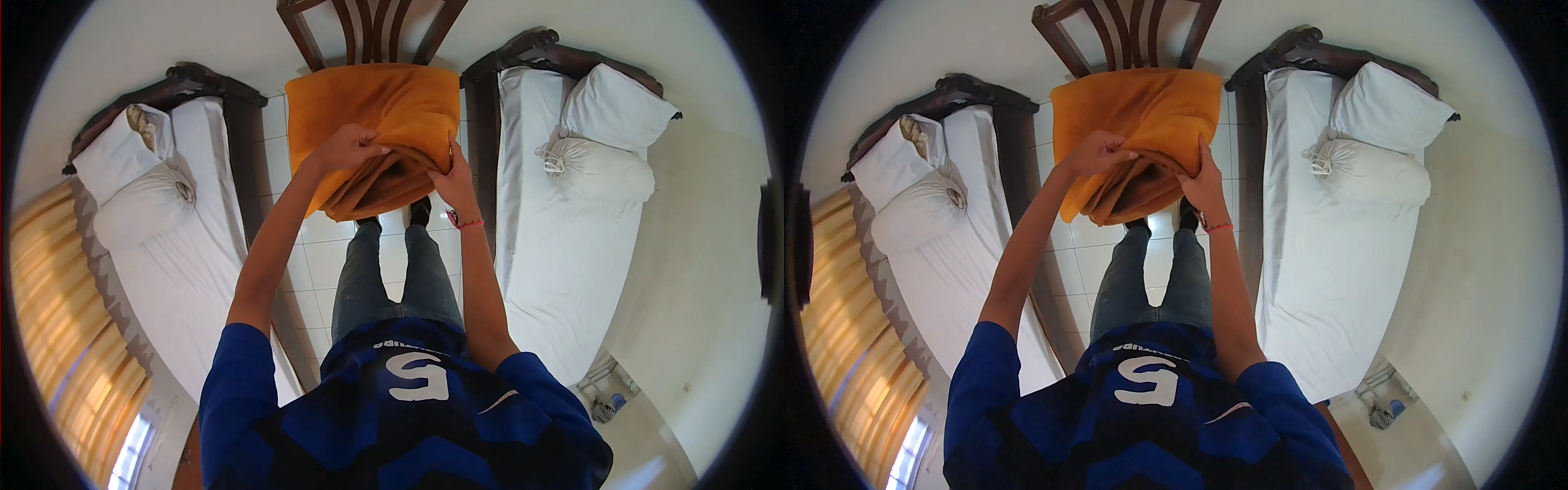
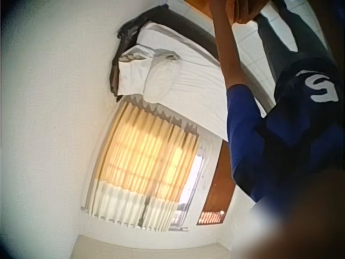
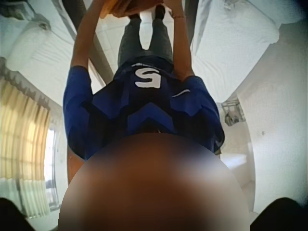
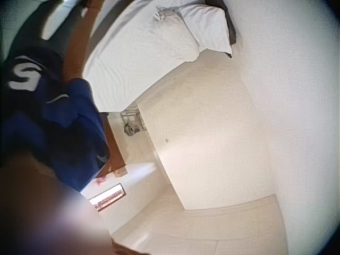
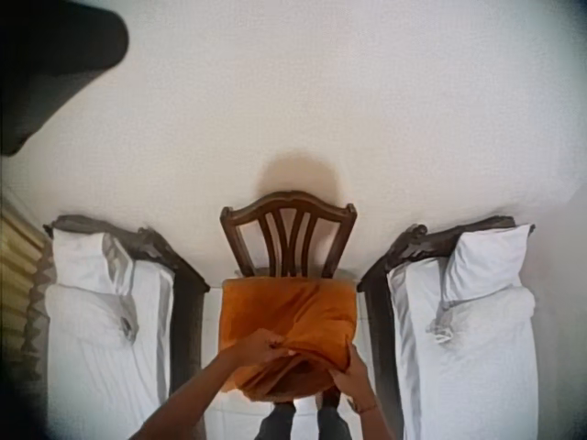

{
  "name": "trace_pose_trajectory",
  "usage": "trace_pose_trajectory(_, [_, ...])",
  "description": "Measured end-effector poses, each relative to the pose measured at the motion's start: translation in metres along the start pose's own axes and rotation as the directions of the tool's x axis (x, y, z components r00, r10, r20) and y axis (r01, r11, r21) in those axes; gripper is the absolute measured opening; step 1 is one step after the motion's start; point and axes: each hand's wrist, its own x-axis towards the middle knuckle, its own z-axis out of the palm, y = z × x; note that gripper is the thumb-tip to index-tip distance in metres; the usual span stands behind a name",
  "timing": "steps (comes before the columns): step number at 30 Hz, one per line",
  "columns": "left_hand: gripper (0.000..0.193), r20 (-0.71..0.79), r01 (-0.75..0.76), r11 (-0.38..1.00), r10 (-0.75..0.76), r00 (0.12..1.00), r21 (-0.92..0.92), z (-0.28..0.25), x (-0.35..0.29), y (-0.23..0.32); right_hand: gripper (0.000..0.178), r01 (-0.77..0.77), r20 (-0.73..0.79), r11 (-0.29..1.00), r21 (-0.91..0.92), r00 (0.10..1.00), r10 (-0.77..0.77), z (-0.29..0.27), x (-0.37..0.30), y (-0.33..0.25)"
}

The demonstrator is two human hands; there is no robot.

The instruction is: The recorder collects linens into a bag and spreads a towel on a bed.

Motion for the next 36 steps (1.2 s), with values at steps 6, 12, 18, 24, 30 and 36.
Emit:
trace_pose_trajectory(6, [0.043,-0.189,-0.102,0.99,0.12,0.975,0.098,-0.007,0.013,0.016,0.13,-0.012,-0.252,0.972,0.235,0.965,0.072,0.064,-0.014,-0.056])
trace_pose_trajectory(12, [0.039,-0.168,-0.121,0.992,0.124,0.978,0.031,-0.016,0.027,0.022,0.097,0.022,-0.407,0.948,0.319,0.906,0.116,0.069,0.003,-0.027])
trace_pose_trajectory(18, [0.029,-0.242,-0.142,0.948,0.214,0.946,0.285,-0.018,0.025,0.035,0.071,-0.109,-0.487,0.99,0.088,0.862,0.138,0.069,-0.01,-0.036])
trace_pose_trajectory(24, [0.03,-0.385,-0.157,0.876,0.353,0.853,0.455,-0.003,0.046,0.043,0.086,-0.165,-0.739,0.986,0.018,0.662,0.124,0.13,0.006,-0.073])
trace_pose_trajectory(30, [0.031,-0.203,-0.247,0.677,0.513,0.834,0.693,-0.02,0.053,0.04,0.074,-0.13,-0.627,0.983,0.133,0.756,0.185,0.101,0.007,-0.008])
trace_pose_trajectory(36, [0.033,0.06,-0.396,0.459,0.59,0.805,0.795,-0.077,0.044,0.058,0.051,-0.04,-0.47,0.989,-0.143,0.882,-0.032,0.0,-0.019,-0.066])
